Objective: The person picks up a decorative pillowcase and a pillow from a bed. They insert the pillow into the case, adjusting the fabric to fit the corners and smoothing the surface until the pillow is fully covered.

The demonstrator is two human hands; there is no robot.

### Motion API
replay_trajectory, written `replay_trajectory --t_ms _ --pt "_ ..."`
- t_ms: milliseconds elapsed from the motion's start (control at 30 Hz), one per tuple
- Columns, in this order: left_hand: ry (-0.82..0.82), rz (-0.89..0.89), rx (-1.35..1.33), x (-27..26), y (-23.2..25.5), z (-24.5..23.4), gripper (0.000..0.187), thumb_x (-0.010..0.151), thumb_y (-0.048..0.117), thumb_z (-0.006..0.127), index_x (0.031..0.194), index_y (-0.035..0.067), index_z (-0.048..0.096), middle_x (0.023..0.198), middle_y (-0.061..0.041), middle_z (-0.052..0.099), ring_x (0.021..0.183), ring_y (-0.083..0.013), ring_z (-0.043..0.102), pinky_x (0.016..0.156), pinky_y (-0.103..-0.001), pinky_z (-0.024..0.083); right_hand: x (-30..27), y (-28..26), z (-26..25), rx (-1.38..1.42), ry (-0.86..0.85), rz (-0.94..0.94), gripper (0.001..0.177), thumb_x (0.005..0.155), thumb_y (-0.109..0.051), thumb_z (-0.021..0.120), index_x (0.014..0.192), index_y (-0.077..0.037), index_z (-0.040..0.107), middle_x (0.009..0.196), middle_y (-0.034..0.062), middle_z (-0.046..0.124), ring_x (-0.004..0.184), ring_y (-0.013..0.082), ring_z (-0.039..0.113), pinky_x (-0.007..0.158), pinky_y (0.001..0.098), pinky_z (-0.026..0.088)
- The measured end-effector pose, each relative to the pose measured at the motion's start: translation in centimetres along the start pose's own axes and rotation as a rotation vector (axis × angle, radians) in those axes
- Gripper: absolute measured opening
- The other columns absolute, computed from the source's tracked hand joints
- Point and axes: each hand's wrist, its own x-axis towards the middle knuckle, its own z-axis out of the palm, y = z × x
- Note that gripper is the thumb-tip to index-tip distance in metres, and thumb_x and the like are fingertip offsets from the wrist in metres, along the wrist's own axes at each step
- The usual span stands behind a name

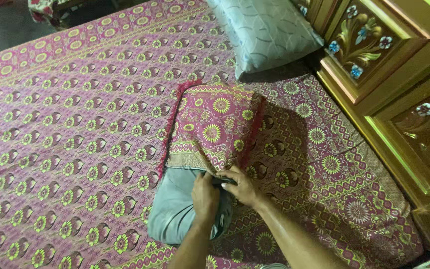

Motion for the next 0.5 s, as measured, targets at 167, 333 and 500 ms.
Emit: replay_trajectory --t_ms 167,333,500 --pt "0.162 -0.228 -0.205 2.2 -1.3 0.3 0.044 0.073 0.002 0.061 0.115 0.006 0.073 0.102 -0.019 0.073 0.099 -0.0388 0.069 0.091 -0.048 0.053 -1.7 1.2 -1.4 -0.006 -0.179 0.003 0.101 0.063 -0.059 0.082 0.150 -0.018 0.051 0.145 0.0169 0.045 0.141 0.0344 0.043 0.115 0.0590 0.040" --pt "0.288 -0.386 -0.316 3.7 -3.4 1.0 0.053 0.073 0.007 0.064 0.126 0.004 0.069 0.106 -0.021 0.076 0.100 -0.0377 0.072 0.092 -0.044 0.054 -3.1 0.7 -1.2 -0.094 -0.240 -0.044 0.134 0.047 -0.078 0.084 0.158 -0.019 0.039 0.166 0.0171 0.033 0.155 0.0368 0.031 0.122 0.0614 0.031" --pt "0.224 -0.274 -0.348 1.6 -0.6 -0.4 0.058 0.076 0.027 0.080 0.124 0.001 0.063 0.112 -0.024 0.073 0.105 -0.0418 0.069 0.091 -0.047 0.053 -4.2 -1.3 2.2 -0.298 -0.036 -0.056 0.151 0.050 -0.051 0.102 0.163 -0.019 0.006 0.158 0.0181 0.022 0.146 0.0382 0.032 0.115 0.0577 0.040"
